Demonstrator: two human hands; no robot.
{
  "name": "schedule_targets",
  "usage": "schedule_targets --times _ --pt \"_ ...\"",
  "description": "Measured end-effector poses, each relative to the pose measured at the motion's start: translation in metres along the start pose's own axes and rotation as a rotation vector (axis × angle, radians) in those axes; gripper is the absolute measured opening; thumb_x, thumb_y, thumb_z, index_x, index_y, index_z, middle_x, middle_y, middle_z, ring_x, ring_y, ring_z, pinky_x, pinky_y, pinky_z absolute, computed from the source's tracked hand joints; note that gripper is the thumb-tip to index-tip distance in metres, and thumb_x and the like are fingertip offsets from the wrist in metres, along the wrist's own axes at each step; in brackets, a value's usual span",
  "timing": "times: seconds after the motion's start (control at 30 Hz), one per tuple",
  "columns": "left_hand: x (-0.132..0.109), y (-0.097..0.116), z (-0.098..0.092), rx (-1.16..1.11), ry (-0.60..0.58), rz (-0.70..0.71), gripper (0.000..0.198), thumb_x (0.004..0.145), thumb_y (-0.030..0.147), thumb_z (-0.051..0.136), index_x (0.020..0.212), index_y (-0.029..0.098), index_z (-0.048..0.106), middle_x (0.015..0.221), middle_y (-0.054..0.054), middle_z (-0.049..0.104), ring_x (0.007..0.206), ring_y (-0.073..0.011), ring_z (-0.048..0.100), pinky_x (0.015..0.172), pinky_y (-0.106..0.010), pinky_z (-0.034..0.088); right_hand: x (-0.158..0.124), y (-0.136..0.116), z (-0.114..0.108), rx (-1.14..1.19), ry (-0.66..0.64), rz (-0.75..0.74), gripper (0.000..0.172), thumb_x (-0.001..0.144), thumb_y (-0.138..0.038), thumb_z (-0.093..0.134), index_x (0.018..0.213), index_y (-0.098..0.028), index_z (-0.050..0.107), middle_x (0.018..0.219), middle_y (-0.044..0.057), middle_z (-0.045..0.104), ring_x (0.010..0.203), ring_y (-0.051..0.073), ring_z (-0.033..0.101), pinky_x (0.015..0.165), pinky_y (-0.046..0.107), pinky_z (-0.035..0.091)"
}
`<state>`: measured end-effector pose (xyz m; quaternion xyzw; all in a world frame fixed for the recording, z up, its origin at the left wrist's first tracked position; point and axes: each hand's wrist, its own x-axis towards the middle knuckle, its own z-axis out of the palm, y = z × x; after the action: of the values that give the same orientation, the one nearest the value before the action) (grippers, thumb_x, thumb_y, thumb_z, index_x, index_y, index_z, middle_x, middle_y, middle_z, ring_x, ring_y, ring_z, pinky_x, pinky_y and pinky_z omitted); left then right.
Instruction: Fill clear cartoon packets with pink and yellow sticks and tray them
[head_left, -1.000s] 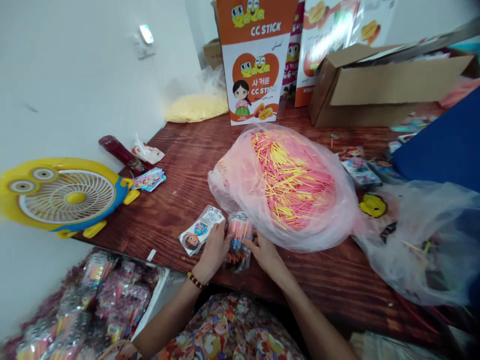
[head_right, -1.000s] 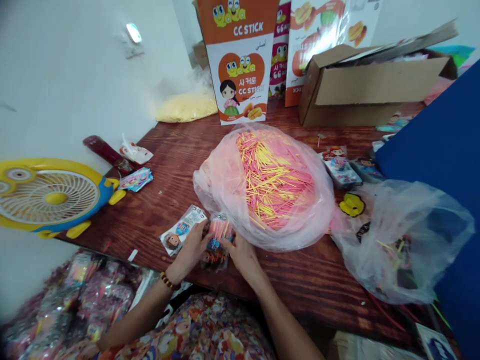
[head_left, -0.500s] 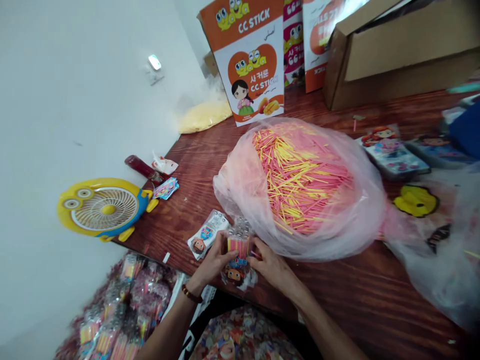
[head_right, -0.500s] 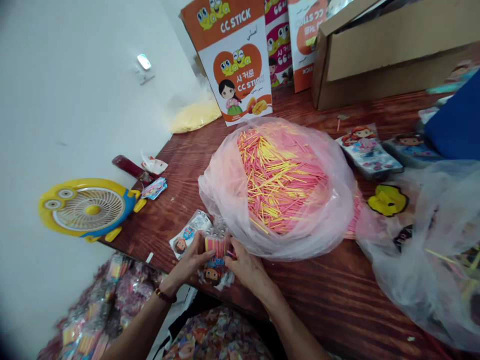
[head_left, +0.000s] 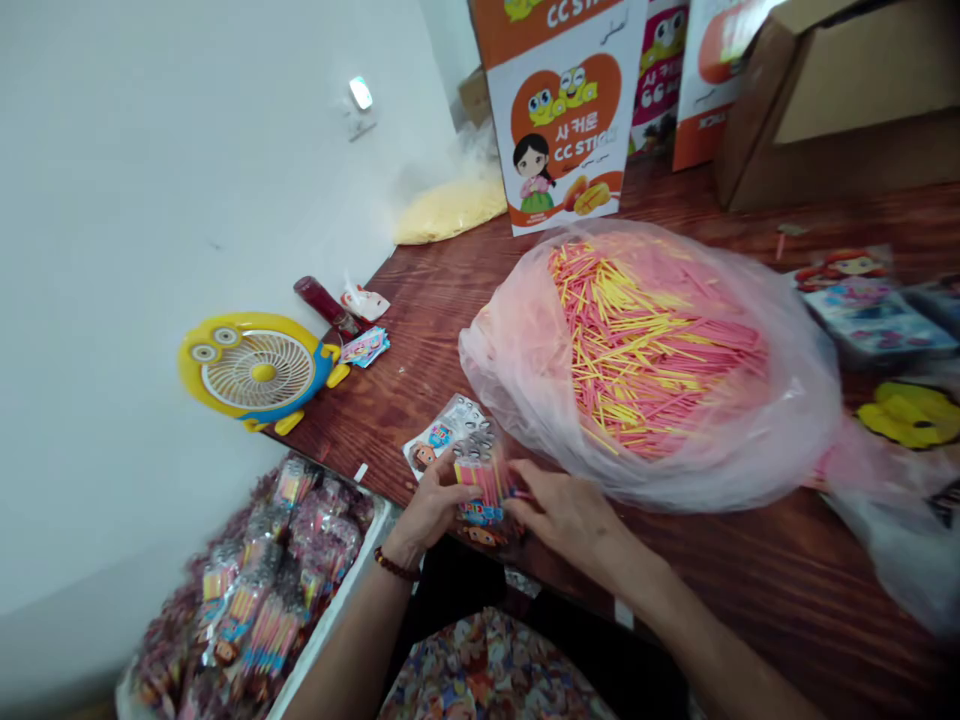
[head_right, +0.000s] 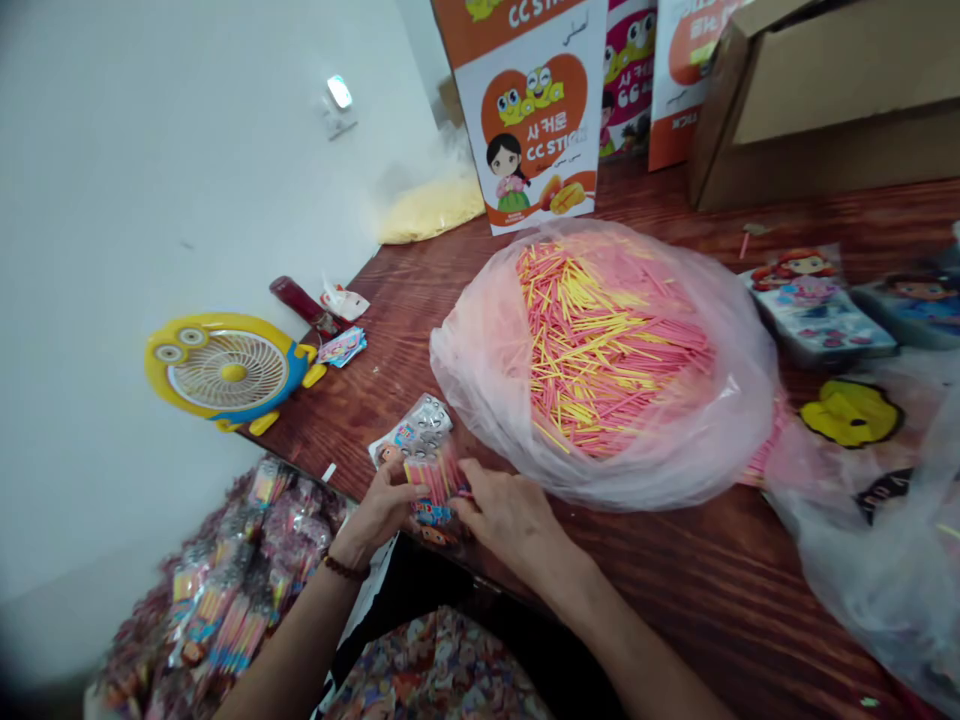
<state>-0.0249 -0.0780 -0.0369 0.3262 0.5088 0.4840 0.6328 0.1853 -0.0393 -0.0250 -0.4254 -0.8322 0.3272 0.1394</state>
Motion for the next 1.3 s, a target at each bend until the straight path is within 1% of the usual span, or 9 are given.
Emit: schedule_targets --times 0.13,0.23,0.37,0.47,0.57,0.73,0.83,1.0,1.3 --pt "-0.004 0.004 -0.003 -0.042 0.054 0.078 0.059 0.063 0.018 0.083 0.117 0.02 0.059 0.104 -0.006 0.075 0.086 -0.0216 0.073 0.077 -0.033 0.058 0.012 0.038 -0.067 -0.154 0.373 0.169 0.041 0.096 -0.048 0.045 0.123 -0.022 0.062 0.092 0.012 0.074 0.082 0.029 0.068 0.072 0.039 0.048" --pt "-0.006 0.002 -0.008 -0.042 0.068 0.096 0.068 0.062 0.018 0.084 0.125 0.021 0.055 0.111 -0.007 0.073 0.093 -0.0244 0.072 0.079 -0.035 0.058 0.018 0.06 -0.088 -0.356 0.59 0.082 0.056 0.09 -0.054 0.055 0.133 -0.018 0.054 0.129 0.021 0.06 0.121 0.039 0.054 0.094 0.056 0.043" --pt "-0.009 -0.007 -0.011 -0.09 0.077 0.14 0.078 0.064 0.018 0.083 0.134 0.024 0.051 0.123 -0.008 0.069 0.101 -0.0254 0.069 0.084 -0.036 0.057 0.014 0.031 -0.039 -0.018 0.293 -0.145 0.082 0.079 -0.054 0.069 0.147 -0.022 0.035 0.148 0.018 0.044 0.137 0.034 0.042 0.109 0.051 0.037" --pt "-0.012 -0.015 -0.011 -0.105 0.021 0.175 0.08 0.063 0.015 0.084 0.136 0.026 0.051 0.132 -0.007 0.064 0.114 -0.0261 0.065 0.095 -0.037 0.052 0.014 -0.01 0.018 0.336 0.109 -0.106 0.105 0.067 -0.047 0.08 0.15 -0.02 0.021 0.146 0.016 0.046 0.132 0.03 0.048 0.106 0.045 0.042" --pt "-0.015 -0.019 -0.01 -0.142 -0.03 0.22 0.076 0.068 0.016 0.081 0.137 0.026 0.05 0.133 -0.006 0.064 0.119 -0.0253 0.061 0.104 -0.038 0.046 0.022 -0.034 0.051 0.516 0.085 -0.035 0.08 0.073 -0.036 0.074 0.14 -0.019 0.033 0.121 0.008 0.062 0.105 0.023 0.061 0.089 0.037 0.05" --pt "-0.016 -0.019 -0.019 0.044 0.01 0.341 0.072 0.083 0.031 0.071 0.147 0.027 0.039 0.145 -0.009 0.053 0.132 -0.0284 0.051 0.115 -0.046 0.036 0.033 -0.04 0.037 0.293 0.13 0.055 0.029 0.078 -0.025 0.06 0.104 -0.019 0.049 0.085 -0.001 0.063 0.074 0.017 0.058 0.067 0.028 0.044" --pt "-0.016 -0.023 -0.028 0.318 0.095 0.424 0.084 0.083 0.036 0.072 0.153 0.028 0.028 0.16 -0.01 0.033 0.147 -0.0297 0.032 0.122 -0.049 0.023 0.031 -0.04 0.018 -0.024 0.001 0.045 0.026 0.081 -0.022 0.058 0.105 -0.018 0.051 0.093 0.004 0.066 0.079 0.02 0.062 0.068 0.028 0.042" --pt "-0.007 -0.046 -0.032 0.583 -0.043 0.408 0.089 0.082 0.035 0.071 0.155 0.022 0.023 0.162 -0.015 0.027 0.15 -0.03 0.024 0.125 -0.049 0.015 0.028 -0.041 0.021 -0.409 -0.202 0.124 0.039 0.082 -0.023 0.059 0.12 -0.016 0.05 0.115 0.012 0.066 0.1 0.028 0.065 0.074 0.033 0.044" --pt "0.003 -0.051 -0.031 0.688 -0.087 0.4 0.084 0.082 0.025 0.068 0.154 0.016 0.025 0.158 -0.019 0.031 0.148 -0.0294 0.026 0.124 -0.048 0.017 0.027 -0.036 0.032 -0.473 -0.232 0.113 0.05 0.081 -0.02 0.062 0.128 -0.013 0.048 0.126 0.017 0.061 0.117 0.029 0.059 0.087 0.036 0.049"
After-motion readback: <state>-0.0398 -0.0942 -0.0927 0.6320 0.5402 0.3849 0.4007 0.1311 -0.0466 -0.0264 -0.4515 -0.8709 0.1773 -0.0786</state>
